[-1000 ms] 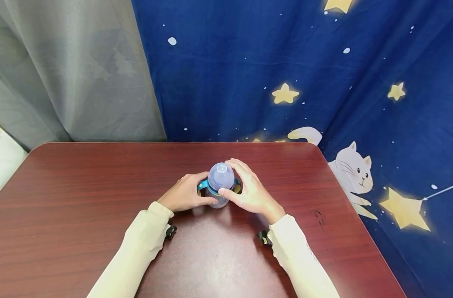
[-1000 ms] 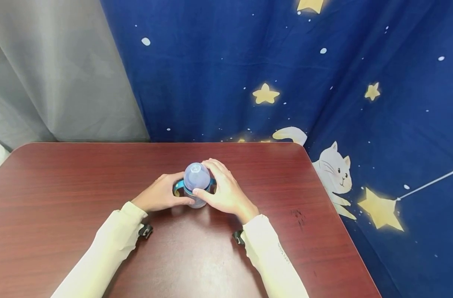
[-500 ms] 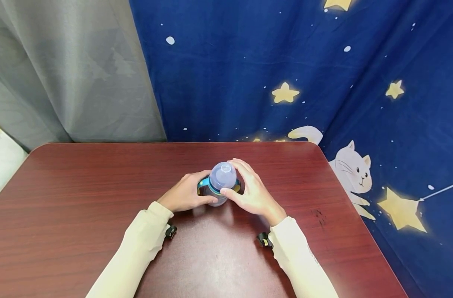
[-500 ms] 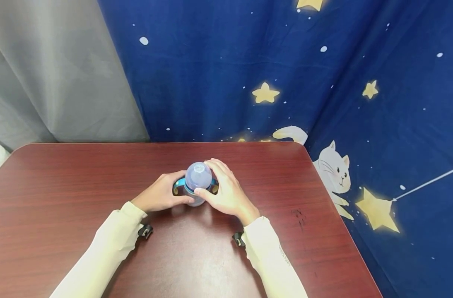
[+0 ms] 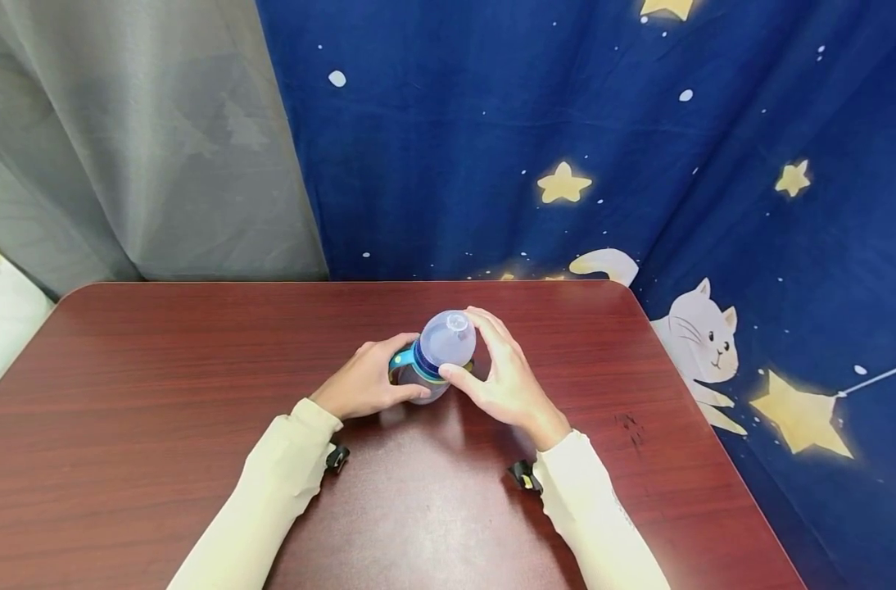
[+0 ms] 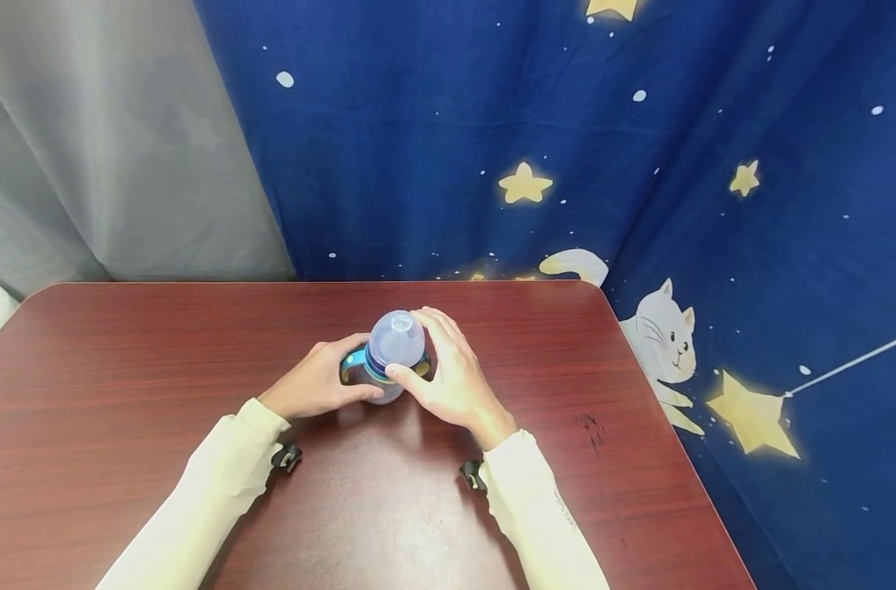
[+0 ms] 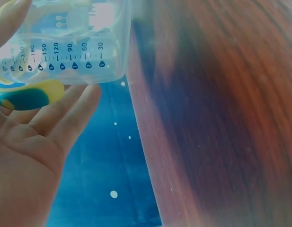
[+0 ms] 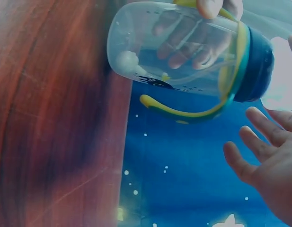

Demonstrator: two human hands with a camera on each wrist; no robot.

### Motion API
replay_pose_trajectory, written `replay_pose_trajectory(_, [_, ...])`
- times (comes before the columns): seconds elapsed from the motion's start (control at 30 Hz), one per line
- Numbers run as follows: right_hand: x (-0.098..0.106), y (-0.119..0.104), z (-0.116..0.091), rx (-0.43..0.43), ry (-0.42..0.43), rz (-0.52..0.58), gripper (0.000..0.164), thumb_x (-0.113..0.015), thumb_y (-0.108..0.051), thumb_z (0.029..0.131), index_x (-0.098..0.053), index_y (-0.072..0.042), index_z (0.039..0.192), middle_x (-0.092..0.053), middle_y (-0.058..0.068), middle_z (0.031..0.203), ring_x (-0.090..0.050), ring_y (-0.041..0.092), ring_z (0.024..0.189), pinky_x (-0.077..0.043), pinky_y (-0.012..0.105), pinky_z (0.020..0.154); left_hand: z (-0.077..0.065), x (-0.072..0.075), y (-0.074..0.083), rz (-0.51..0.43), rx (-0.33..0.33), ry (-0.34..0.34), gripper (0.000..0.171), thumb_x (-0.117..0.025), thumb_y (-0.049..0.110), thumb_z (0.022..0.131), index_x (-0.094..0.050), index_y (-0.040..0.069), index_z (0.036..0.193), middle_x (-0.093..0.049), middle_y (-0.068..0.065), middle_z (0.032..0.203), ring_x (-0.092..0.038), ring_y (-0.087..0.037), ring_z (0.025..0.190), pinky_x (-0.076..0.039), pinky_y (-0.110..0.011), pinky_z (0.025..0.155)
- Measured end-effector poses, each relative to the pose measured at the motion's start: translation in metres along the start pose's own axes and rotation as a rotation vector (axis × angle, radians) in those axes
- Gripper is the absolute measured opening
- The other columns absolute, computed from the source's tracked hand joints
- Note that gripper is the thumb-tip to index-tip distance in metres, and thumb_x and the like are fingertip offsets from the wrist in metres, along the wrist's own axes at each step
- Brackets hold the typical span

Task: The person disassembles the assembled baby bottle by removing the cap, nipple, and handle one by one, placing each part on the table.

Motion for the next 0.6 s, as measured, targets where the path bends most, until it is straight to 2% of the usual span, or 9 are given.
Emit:
replay_pose_trajectory(0.37, [0.016,-0.009,-0.001,0.060,0.087,0.014,0.064,-0.081,-0.025,0.081,-0.054,-0.012,0.137,-0.050,0.003,0.143,-0.042,0.019,0.135,-0.033,0.049,0.111,-0.001,0.006,-0.001,-0.009,0.009,0.015,0.073,-0.087,0.034,0.077,-0.053,0.011,0.138,-0.069,0.000,0.114,-0.065,-0.012,0.096,-0.053,-0.036,0.087])
replay_pose_trajectory(0.6, [0.020,-0.013,0.000,0.119,0.100,0.036,0.062,-0.084,-0.025,0.077,-0.059,-0.015,0.133,-0.058,-0.001,0.126,-0.050,0.018,0.120,-0.040,0.044,0.102,-0.001,0.010,-0.004,0.024,0.023,0.059,0.072,-0.087,0.035,0.077,-0.054,0.010,0.136,-0.069,-0.002,0.116,-0.065,-0.015,0.099,-0.052,-0.039,0.091])
Point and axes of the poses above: each hand's wrist, its own z-axis towards the middle knuckle, its own x-axis out of the back of the hand, y = z × x, the point moved 2 cm from there along z, towards the middle knuckle
